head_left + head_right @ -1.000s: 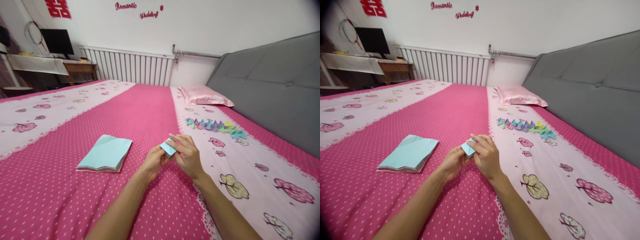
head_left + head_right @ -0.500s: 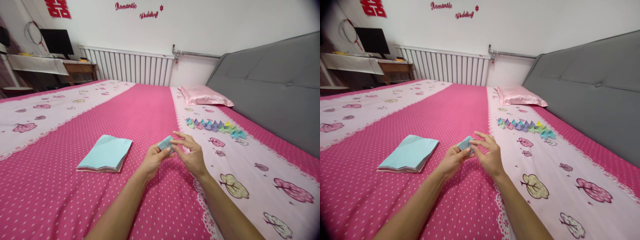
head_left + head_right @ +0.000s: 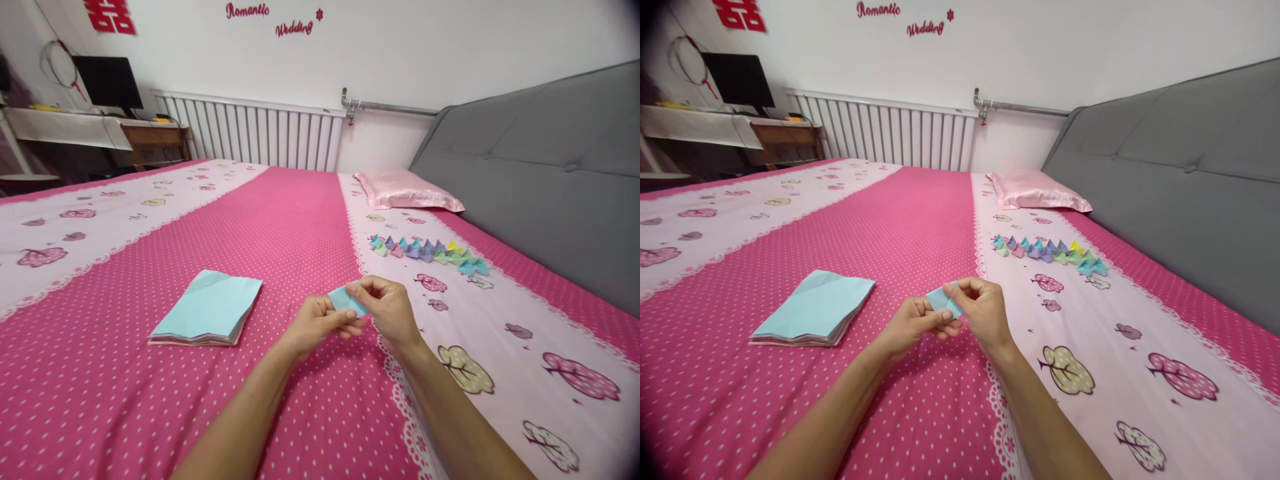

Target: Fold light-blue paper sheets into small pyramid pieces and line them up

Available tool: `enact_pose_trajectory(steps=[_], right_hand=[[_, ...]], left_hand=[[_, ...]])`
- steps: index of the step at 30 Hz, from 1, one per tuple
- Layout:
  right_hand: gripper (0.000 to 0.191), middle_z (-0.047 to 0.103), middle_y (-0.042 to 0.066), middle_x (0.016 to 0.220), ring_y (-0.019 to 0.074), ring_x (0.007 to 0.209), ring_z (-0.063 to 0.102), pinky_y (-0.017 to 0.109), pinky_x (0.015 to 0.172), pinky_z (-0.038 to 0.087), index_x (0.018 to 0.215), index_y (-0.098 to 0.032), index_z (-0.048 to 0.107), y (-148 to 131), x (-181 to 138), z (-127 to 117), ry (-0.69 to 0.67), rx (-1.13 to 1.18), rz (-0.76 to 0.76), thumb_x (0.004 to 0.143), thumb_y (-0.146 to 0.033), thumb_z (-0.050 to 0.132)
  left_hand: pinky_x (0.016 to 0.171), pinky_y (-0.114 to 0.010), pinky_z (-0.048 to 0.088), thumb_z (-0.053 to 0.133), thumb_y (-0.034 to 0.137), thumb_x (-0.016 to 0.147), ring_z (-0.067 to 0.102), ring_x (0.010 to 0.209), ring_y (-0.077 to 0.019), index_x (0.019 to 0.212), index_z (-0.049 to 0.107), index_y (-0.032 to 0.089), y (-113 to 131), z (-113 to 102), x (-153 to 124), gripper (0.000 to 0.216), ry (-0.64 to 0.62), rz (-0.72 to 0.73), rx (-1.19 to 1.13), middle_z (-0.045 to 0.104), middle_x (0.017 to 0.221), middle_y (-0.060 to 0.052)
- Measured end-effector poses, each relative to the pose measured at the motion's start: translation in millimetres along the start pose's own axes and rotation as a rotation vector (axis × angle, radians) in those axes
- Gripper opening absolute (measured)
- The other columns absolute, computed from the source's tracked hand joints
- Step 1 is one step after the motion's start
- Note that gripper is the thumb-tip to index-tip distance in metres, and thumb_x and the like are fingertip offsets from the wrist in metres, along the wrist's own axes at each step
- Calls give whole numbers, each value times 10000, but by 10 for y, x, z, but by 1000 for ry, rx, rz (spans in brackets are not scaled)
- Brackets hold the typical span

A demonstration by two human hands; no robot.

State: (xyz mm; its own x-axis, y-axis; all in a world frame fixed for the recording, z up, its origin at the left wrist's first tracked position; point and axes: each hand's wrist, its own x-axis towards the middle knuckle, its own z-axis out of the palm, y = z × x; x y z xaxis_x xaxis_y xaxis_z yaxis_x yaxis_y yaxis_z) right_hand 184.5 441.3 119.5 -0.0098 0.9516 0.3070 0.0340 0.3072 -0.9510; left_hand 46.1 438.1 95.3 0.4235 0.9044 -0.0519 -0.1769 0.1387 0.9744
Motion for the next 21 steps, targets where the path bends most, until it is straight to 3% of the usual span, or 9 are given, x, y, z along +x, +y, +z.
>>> enact_pose_trajectory(steps=[13, 21], right_hand=[[262, 544, -22, 512, 90, 475, 455, 219, 468, 363, 587, -149, 614, 48, 20, 17, 38, 1, 52, 670, -390, 676], [237, 569, -13, 536, 92, 496, 475, 220, 486, 387, 628, -140, 648, 66, 48, 8, 56, 68, 106, 639, -369, 708]], left_hand=[[572, -234, 487, 715, 359, 652, 653, 599, -154, 721, 692, 82, 28, -12, -28, 286, -52, 38, 12, 711, 734, -142], [595, -232, 479, 741, 346, 621, 655, 639, -151, 741, 678, 86, 54, -5, -27, 293, -55, -43, -9, 708, 744, -129]])
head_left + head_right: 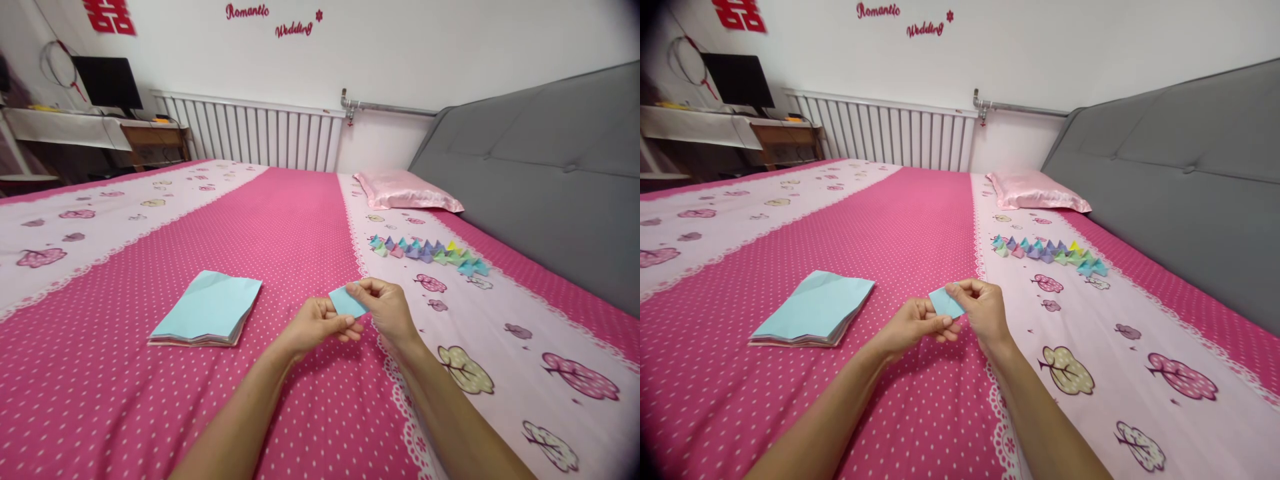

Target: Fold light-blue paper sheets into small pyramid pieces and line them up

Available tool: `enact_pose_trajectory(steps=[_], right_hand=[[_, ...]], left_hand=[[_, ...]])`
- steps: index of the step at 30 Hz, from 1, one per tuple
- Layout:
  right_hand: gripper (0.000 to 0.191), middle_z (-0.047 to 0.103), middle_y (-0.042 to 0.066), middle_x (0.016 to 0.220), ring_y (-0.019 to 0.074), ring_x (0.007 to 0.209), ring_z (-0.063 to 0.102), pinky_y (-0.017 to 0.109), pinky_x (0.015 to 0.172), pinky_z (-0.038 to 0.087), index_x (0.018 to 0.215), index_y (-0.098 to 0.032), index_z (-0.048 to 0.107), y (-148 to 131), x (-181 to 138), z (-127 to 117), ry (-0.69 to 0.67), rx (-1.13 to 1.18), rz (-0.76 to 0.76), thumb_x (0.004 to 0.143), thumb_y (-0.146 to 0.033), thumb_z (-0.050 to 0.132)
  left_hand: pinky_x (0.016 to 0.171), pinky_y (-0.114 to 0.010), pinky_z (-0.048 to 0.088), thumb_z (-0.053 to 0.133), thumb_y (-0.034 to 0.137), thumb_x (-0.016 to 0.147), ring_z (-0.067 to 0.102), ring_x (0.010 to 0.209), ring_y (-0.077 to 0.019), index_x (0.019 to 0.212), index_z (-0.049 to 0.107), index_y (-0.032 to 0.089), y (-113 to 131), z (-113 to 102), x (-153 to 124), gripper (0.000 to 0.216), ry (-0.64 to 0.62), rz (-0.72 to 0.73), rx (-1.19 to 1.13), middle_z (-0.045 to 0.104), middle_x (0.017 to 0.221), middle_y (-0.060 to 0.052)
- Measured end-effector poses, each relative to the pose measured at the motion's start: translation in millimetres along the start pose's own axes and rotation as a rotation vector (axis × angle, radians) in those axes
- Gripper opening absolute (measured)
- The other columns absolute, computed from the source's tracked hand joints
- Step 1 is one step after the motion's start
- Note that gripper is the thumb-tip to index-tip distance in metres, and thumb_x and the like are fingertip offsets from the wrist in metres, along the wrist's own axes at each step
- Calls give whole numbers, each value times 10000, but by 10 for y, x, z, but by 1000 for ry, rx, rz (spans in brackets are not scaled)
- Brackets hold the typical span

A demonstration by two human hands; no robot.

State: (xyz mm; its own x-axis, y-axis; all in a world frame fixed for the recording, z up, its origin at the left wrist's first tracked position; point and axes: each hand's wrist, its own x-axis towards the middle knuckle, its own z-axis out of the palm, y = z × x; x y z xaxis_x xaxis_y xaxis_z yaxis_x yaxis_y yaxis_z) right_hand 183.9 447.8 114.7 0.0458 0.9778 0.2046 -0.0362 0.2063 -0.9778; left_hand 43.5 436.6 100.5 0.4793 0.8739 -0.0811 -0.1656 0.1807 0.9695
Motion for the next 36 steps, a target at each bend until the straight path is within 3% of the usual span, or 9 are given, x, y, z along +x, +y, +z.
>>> enact_pose_trajectory(steps=[4, 9, 16, 20, 26, 36], right_hand=[[245, 585, -6, 548, 97, 500, 492, 227, 492, 416, 641, -142, 652, 5, 30, -35, 59, 29, -24, 627, -378, 716], [247, 593, -5, 550, 99, 501, 502, 228, 493, 414, 635, -145, 655, -2, 27, -43, 32, 24, -15, 630, -386, 713], [223, 608, -1, 584, 102, 527, 513, 228, 513, 414, 625, -150, 656, 26, -9, 2, -112, 5, 15, 644, -367, 704], [239, 612, 9, 594, 107, 543, 523, 231, 526, 421, 645, -146, 659, 43, -21, 22, -139, -33, 8, 671, -382, 686], [263, 671, 34, 714, 127, 622, 588, 247, 600, 460, 780, -152, 679, 39, -25, 31, -153, -2, 53, 641, -373, 714], [300, 580, 0, 496, 91, 452, 505, 210, 453, 387, 622, -128, 641, 59, -22, 2, -72, -130, 60, 603, -412, 736]], left_hand=[[616, -252, 461, 737, 353, 628, 644, 650, -155, 719, 663, 91, -15, -30, -2, 287, 3, -5, 17, 696, 726, -123], [690, -253, 436, 726, 346, 650, 615, 714, -138, 938, 669, 127, -14, -61, 3, 365, 30, 118, 17, 678, 838, -97], [522, -214, 342, 666, 407, 692, 453, 497, -74, 596, 653, 115, 8, -8, 22, 307, 213, 189, 44, 544, 531, -11], [523, -219, 338, 688, 398, 665, 452, 495, -78, 593, 663, 106, 9, -7, 24, 302, 230, 164, 100, 550, 523, -14], [529, -224, 360, 698, 375, 657, 466, 501, -88, 564, 649, 119, 7, -30, 30, 277, 353, 219, 49, 546, 516, -10], [552, -221, 371, 673, 365, 681, 475, 516, -88, 566, 638, 112, 12, -56, 20, 280, 376, 254, 69, 553, 528, -13]])
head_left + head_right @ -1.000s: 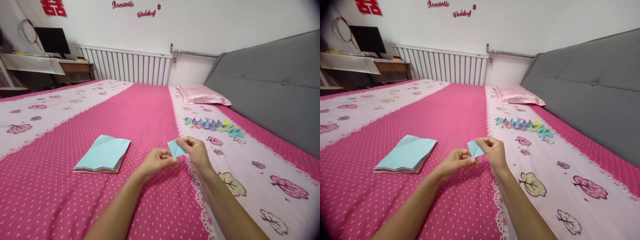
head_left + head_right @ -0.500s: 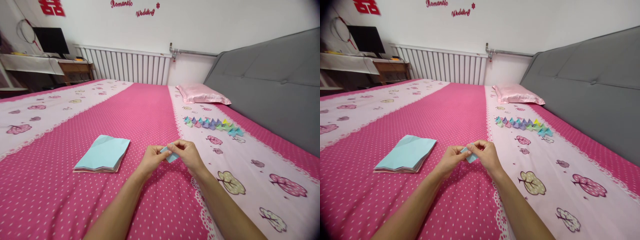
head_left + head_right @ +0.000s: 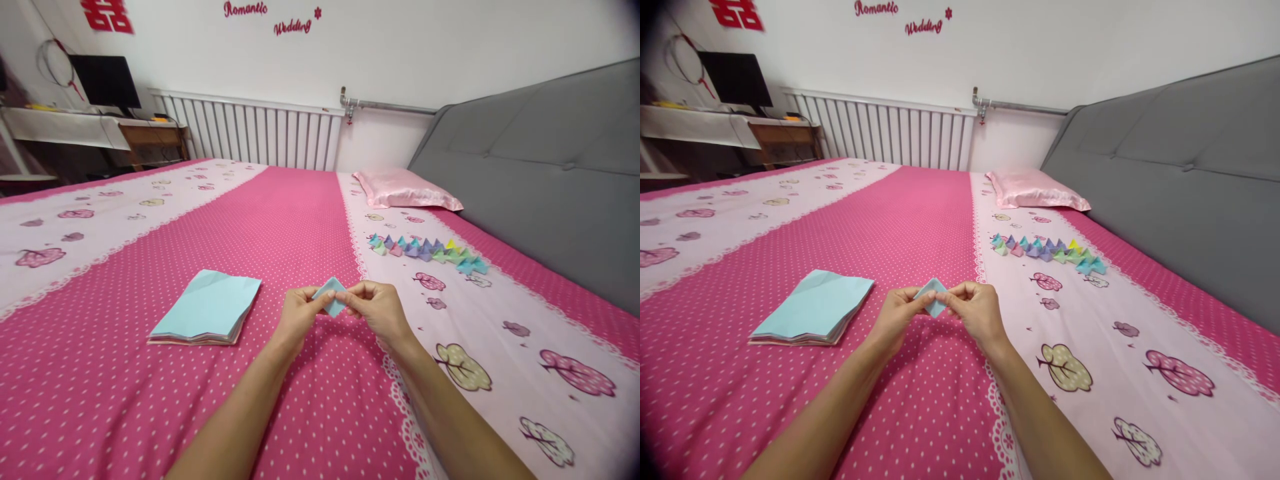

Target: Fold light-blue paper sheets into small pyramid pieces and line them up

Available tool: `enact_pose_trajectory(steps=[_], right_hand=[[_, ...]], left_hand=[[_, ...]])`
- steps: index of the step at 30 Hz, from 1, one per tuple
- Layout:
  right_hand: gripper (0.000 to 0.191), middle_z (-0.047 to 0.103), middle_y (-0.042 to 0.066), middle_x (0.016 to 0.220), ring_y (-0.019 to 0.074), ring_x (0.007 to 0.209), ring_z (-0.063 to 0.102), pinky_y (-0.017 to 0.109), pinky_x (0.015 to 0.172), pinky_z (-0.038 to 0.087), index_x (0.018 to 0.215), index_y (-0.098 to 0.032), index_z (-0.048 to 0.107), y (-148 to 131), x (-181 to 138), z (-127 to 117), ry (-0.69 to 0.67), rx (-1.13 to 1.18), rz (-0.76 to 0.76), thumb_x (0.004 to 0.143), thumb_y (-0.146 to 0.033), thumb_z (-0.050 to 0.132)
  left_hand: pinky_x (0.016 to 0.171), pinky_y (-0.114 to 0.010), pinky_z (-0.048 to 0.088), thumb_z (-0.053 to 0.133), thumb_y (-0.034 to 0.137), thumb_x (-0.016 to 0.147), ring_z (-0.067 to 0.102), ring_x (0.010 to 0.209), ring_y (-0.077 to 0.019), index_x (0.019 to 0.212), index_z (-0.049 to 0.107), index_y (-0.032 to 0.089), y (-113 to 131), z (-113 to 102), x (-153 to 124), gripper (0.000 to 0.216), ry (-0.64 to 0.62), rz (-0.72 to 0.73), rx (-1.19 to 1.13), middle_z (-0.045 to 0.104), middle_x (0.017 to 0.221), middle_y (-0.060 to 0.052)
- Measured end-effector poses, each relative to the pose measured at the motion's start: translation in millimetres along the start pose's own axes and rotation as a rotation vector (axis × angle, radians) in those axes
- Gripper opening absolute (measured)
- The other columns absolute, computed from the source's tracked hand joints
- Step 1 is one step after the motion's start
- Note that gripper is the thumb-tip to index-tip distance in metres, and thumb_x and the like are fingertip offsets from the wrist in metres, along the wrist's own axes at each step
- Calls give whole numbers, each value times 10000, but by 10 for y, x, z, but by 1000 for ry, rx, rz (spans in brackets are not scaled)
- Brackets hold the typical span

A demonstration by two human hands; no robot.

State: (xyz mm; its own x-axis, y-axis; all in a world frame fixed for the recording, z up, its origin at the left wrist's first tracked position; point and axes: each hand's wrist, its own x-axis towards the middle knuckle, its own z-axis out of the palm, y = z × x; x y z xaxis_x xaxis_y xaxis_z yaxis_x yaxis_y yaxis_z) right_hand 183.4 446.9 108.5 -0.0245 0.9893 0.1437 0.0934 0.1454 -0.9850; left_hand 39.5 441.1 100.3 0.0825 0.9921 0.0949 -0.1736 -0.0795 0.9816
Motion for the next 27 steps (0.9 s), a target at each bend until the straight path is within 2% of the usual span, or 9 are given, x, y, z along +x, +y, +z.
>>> enact_pose_trajectory(steps=[3, 9, 12, 14, 15, 17, 20, 27], right_hand=[[294, 573, -6, 498, 86, 445, 497, 209, 447, 386, 611, -135, 632, -12, 5, -8, -17, 4, 9, 599, -409, 738], [282, 589, -6, 547, 88, 476, 514, 214, 472, 404, 669, -139, 618, -3, 42, -72, -143, 29, 33, 591, -378, 747], [380, 613, -7, 649, 106, 557, 568, 236, 545, 455, 963, -170, 614, -32, 46, -133, -237, 16, -25, 640, -337, 724], [566, 637, 23, 836, 132, 701, 608, 273, 639, 491, 1178, -240, 530, -66, 44, -181, -336, -39, -110, 649, -292, 725], [621, 625, 42, 963, 151, 800, 611, 296, 695, 500, 1223, -280, 502, -83, 43, -204, -386, -83, -160, 645, -271, 729], [598, 538, 53, 1183, 193, 1004, 563, 338, 795, 496, 1199, -334, 535, -109, 39, -236, -456, -181, -252, 642, -242, 733], [463, 434, 33, 1309, 224, 1178, 448, 364, 864, 482, 1107, -351, 609, -118, 29, -240, -473, -291, -338, 675, -214, 705], [380, 446, 46, 1301, 226, 1201, 428, 366, 851, 496, 1057, -322, 640, -78, 15, -179, -426, -381, -395, 704, -181, 661]], left_hand=[[550, -215, 371, 670, 358, 685, 474, 514, -82, 569, 631, 116, 9, -12, -2, 272, -25, -25, -21, 545, 528, -7], [592, -235, 416, 684, 378, 672, 549, 568, -111, 676, 674, 108, 46, -52, 7, 271, -56, -107, -54, 635, 634, -55], [591, -245, 428, 692, 381, 664, 559, 559, -120, 671, 677, 98, 58, -76, 21, 283, -49, -106, -52, 649, 631, -69], [586, -243, 430, 696, 373, 660, 558, 549, -118, 669, 672, 99, 57, -90, 31, 275, -22, -97, -69, 645, 617, -63], [581, -239, 428, 697, 367, 660, 554, 543, -114, 669, 669, 101, 54, -95, 35, 268, -6, -94, -82, 639, 609, -57], [563, -226, 417, 699, 357, 659, 540, 526, -103, 665, 662, 104, 42, -100, 40, 255, 25, -100, -108, 623, 589, -41], [537, -213, 396, 690, 342, 669, 516, 505, -89, 649, 646, 108, 21, -89, 36, 239, 47, -105, -121, 593, 562, -22], [506, -200, 352, 674, 322, 684, 450, 476, -63, 597, 601, 114, 19, -21, -2, 237, 79, -92, -140, 524, 531, 11]])
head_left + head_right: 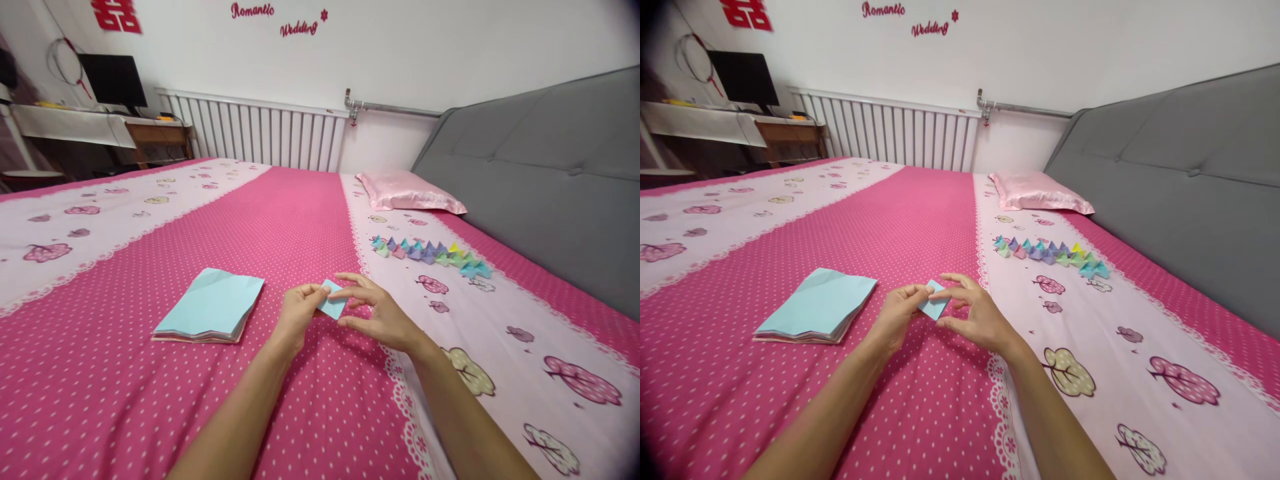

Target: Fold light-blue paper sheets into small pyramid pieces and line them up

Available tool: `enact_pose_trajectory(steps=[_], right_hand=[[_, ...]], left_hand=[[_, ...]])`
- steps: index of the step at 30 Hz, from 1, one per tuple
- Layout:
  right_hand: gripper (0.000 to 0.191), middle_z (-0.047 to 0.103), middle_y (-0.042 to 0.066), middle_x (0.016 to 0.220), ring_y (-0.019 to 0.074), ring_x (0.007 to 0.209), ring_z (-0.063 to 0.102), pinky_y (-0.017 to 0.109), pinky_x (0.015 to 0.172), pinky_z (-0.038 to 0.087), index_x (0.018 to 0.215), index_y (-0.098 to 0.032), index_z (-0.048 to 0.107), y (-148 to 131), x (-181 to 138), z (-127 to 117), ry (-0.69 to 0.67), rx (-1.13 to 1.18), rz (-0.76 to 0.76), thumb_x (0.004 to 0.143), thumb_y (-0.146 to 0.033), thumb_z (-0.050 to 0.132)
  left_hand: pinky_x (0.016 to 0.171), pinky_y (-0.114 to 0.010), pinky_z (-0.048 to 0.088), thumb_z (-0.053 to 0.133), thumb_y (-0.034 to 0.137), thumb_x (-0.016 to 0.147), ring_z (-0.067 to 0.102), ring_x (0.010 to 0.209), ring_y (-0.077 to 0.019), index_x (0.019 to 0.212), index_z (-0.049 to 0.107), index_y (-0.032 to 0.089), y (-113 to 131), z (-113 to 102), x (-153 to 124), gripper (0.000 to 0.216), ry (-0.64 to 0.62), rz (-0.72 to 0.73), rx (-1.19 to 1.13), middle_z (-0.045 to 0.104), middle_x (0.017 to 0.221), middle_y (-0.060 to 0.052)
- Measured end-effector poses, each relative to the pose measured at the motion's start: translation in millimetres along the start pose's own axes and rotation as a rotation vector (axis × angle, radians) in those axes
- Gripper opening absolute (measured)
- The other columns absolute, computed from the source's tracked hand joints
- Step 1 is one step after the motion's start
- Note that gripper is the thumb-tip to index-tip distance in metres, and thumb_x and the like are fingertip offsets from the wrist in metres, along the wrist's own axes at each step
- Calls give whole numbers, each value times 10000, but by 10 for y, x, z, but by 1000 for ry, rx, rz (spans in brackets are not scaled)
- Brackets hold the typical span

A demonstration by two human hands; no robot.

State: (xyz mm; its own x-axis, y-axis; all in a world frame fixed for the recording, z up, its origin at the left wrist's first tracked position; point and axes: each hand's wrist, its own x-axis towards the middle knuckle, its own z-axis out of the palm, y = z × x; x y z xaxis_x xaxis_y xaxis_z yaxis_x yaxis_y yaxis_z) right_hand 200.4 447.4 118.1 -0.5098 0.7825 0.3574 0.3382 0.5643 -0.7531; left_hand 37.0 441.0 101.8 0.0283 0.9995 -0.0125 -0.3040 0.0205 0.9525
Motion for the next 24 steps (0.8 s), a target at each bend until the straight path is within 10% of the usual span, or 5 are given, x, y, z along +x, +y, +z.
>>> enact_pose_trajectory(steps=[24], right_hand=[[89, 652, 71, 1016, 227, 1046, 565, 339, 765, 495, 752, -252, 729, 42, 55, 15, 271, 16, 59, 717, -300, 663]], left_hand=[[731, -284, 474, 623, 267, 718, 608, 667, -133, 805, 652, 137, 10, 36, -1, 159, -266, -47, -132, 666, 761, -56]])
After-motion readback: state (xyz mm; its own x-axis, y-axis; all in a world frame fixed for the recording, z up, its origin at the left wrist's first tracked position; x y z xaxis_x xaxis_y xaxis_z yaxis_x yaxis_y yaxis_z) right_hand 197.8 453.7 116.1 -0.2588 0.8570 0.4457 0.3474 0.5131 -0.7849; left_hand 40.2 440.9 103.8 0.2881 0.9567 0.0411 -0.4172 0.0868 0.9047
